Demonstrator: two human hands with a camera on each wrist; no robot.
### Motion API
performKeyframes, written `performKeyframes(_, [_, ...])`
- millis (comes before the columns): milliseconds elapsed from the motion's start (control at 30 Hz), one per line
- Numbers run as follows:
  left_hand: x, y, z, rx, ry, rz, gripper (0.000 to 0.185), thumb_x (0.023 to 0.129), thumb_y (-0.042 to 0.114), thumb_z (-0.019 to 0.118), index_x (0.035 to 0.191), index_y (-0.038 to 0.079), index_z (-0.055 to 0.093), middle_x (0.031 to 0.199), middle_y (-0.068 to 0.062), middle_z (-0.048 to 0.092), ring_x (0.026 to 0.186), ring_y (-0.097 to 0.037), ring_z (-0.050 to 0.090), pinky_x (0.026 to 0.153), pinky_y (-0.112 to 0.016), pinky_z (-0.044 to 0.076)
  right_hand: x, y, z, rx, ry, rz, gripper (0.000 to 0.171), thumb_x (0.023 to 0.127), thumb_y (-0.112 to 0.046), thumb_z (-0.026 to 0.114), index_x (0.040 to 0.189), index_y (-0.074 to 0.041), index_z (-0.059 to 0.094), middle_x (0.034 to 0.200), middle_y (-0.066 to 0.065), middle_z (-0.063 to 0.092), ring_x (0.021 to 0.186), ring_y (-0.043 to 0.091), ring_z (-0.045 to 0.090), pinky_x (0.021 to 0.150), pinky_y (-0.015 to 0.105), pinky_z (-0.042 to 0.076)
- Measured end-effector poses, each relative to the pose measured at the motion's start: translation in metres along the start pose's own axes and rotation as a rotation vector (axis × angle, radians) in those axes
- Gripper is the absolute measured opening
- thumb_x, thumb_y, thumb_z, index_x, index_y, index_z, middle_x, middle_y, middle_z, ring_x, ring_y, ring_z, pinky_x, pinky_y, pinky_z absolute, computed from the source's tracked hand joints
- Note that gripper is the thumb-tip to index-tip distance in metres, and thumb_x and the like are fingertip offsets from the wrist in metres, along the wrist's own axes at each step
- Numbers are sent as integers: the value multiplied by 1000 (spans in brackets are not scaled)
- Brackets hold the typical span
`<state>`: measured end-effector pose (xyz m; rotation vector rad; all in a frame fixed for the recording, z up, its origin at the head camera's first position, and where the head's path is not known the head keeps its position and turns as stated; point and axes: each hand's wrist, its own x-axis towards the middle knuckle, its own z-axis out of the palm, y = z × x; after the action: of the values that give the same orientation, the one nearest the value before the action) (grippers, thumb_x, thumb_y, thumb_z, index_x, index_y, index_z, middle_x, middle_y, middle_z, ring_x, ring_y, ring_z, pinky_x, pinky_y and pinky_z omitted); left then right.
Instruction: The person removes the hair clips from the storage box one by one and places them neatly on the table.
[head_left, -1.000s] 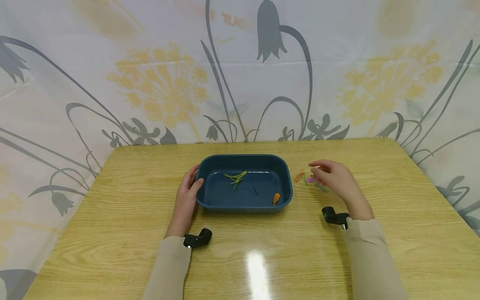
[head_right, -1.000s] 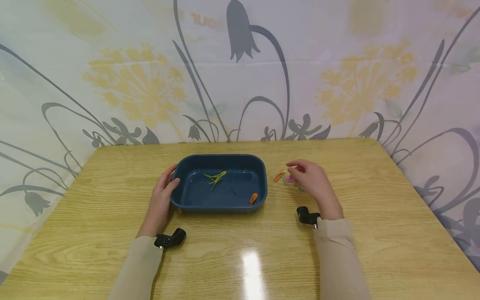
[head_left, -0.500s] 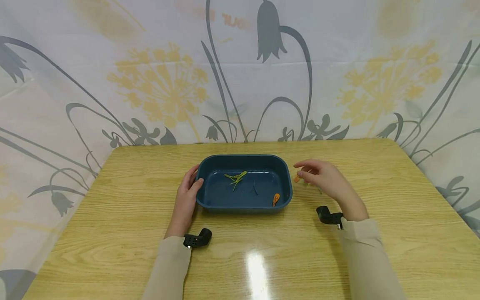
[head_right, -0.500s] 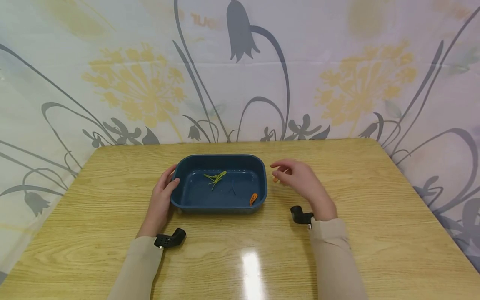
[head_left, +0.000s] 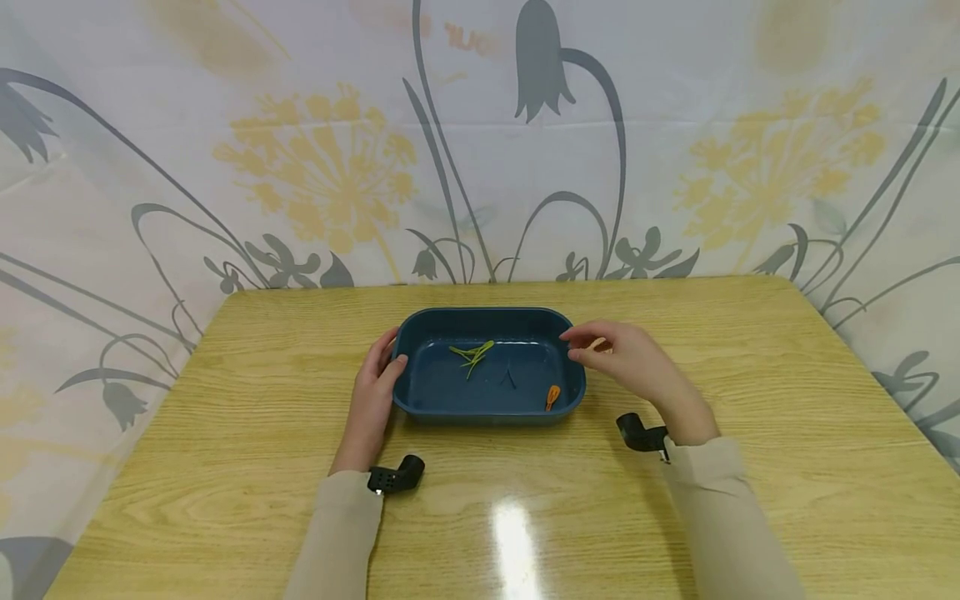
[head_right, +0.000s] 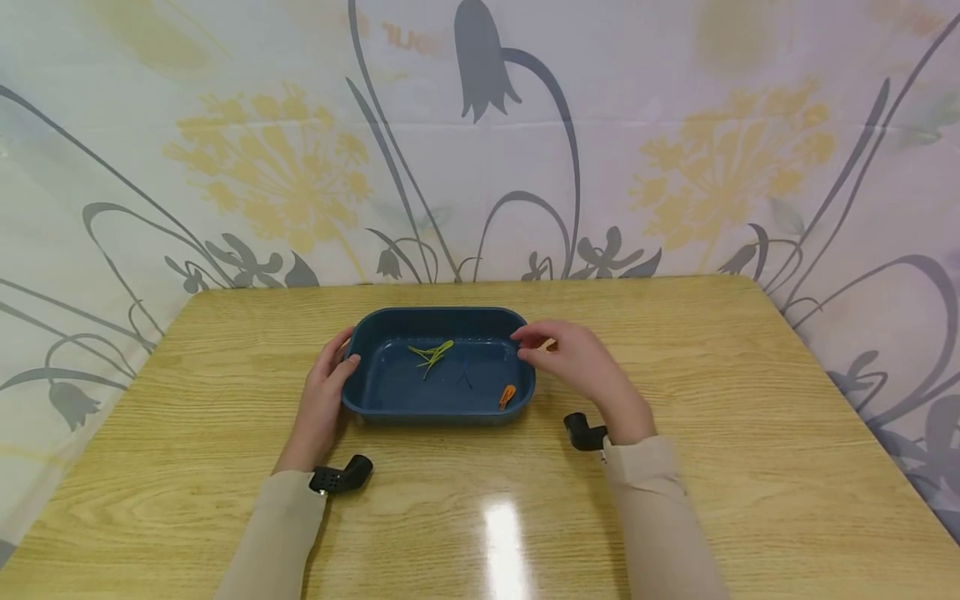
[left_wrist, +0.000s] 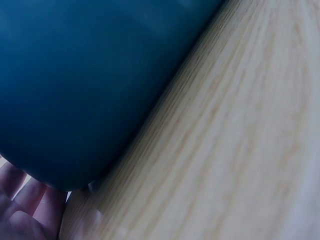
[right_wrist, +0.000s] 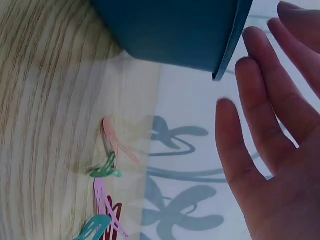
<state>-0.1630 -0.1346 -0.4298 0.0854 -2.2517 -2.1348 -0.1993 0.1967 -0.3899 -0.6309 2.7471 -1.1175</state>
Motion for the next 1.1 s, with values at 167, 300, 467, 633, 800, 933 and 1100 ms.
performKeyframes(167, [1,0,-1,0,2,-1,47,97,19,44,143,15,32,147,-4,32,135,-16,28,110,-37,24,2,-6,6,4,-34,-26,29,90,-23,60,117,-13,62,115,1,60,107,21,52,88,42,44])
performKeyframes(300, [1,0,-2,-9,2,3,47,97,18,44,143,14,33,146,-5,33,135,-15,29,110,-36,25,4,-10,11,-16,-100,-20,29,89,-22,60,117,-13,62,117,0,60,108,21,52,86,40,44])
performKeyframes(467, [1,2,-2,-4,5,4,46,97,18,44,142,16,33,146,-4,32,135,-16,28,110,-37,24,7,-16,16,-95,-180,-40,27,89,-19,60,115,-14,63,116,-1,61,105,20,56,84,37,46])
performKeyframes(633, [5,-8,-2,-15,-5,-18,46,97,21,45,141,22,35,147,-1,31,137,-16,25,111,-40,21,12,-20,19,-234,-261,-67,25,88,-12,60,113,-12,65,112,1,63,101,20,58,81,36,48])
performKeyframes(800, [13,-23,-3,-10,17,8,45,96,24,48,140,25,37,144,3,35,134,-12,30,110,-38,24,18,-24,23,-359,-333,-69,27,86,-11,62,113,-14,65,112,1,63,98,20,59,79,34,49])
performKeyframes(933, [14,-27,-3,-7,28,34,45,96,23,48,140,22,38,142,2,38,132,-12,32,109,-37,26,24,-26,28,-402,-416,-56,29,85,-12,64,114,-17,64,111,-2,62,99,18,59,79,32,48])
performKeyframes(1100, [14,-25,-4,-7,30,30,45,96,22,47,140,23,38,143,3,38,133,-12,31,110,-37,25,28,-27,33,-407,-462,-70,31,81,-14,69,112,-18,65,100,-5,62,90,13,59,74,27,48])
